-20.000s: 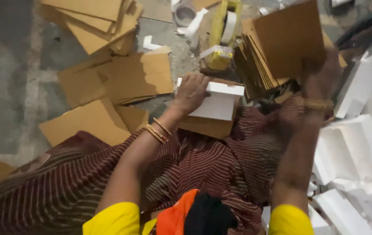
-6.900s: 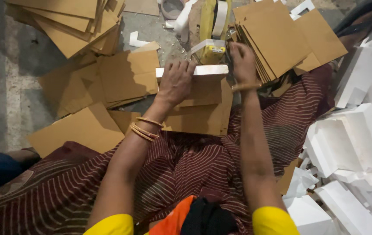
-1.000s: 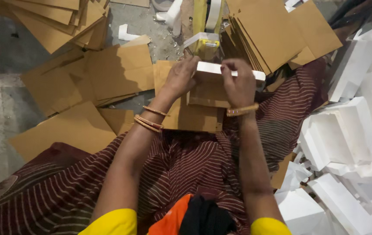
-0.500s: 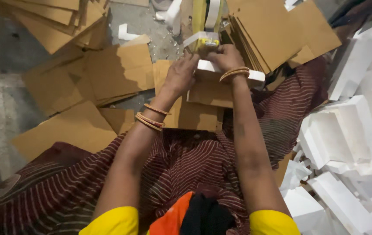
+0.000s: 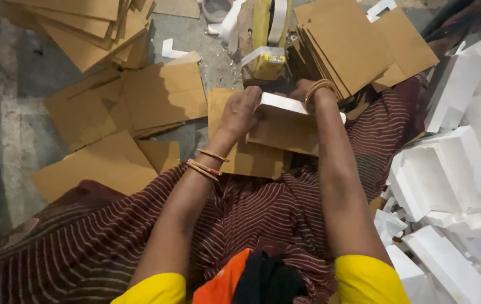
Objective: The person sits on the floor and assembles small cardboard boxes by inserting white foam inserts into the box bodies. They then fold the cardboard flaps and secure them using a tape dispenser. The process is repeated for multiple units.
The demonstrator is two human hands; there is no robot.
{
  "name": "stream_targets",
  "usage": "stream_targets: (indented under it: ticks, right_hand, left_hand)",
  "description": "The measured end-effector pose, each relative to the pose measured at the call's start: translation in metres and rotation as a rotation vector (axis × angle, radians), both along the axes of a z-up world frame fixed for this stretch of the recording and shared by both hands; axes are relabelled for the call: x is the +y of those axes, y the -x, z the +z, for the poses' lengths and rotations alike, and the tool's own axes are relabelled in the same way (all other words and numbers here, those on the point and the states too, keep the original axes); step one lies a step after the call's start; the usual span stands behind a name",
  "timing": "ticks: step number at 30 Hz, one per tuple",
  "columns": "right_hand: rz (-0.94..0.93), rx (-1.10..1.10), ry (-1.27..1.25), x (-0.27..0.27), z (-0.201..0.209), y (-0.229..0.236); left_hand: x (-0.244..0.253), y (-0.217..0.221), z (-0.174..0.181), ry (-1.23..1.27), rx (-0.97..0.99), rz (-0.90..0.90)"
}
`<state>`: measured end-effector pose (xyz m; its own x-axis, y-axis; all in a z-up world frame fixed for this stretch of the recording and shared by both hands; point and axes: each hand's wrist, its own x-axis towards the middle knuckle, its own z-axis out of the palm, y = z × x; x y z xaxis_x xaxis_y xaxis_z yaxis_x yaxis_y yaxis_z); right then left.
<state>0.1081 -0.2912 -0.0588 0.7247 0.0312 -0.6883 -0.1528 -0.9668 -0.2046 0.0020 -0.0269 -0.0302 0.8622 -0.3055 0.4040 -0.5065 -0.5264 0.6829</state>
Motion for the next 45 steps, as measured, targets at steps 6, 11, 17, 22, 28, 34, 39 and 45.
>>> stream_targets:
  ticks: [6, 11, 17, 22, 28, 34, 39, 45]
  right_hand:
    - [-0.102, -0.325, -0.114, 0.022, 0.092, 0.044]
    - [0.14, -0.522, -0.245, 0.031, 0.116, 0.099]
    - [0.305, -0.859, -0.067, 0.036, 0.094, 0.124]
    - [0.278, -0.899, -0.088, 0.031, 0.081, 0.125]
    - [0.317, -0.874, 0.067, 0.031, 0.073, 0.12]
    - [0.346, -0.928, -0.13, 0.032, 0.096, 0.127]
    - [0.214, -0.81, 0.117, -0.001, 0.099, 0.132]
    - [-0.262, -0.824, -0.021, -0.074, 0.089, 0.174]
  left_hand:
    - [-0.004, -0.004, -0.008, -0.04, 0.105, 0.045]
    - [-0.005, -0.001, -0.004, -0.049, 0.108, 0.065]
    - [-0.013, 0.0, 0.052, -0.087, -0.202, 0.069]
    - [-0.037, -0.012, 0.072, -0.335, -0.144, -0.066]
    - [-0.049, -0.033, 0.049, -0.616, -0.056, -0.111]
    - [-0.057, -0.035, -0.001, -0.73, -0.132, -0.019]
    - [-0.046, -0.01, 0.022, -0.817, -0.198, 0.025]
    - [0.0, 0.018, 0.066, -0.237, -0.047, -0.05]
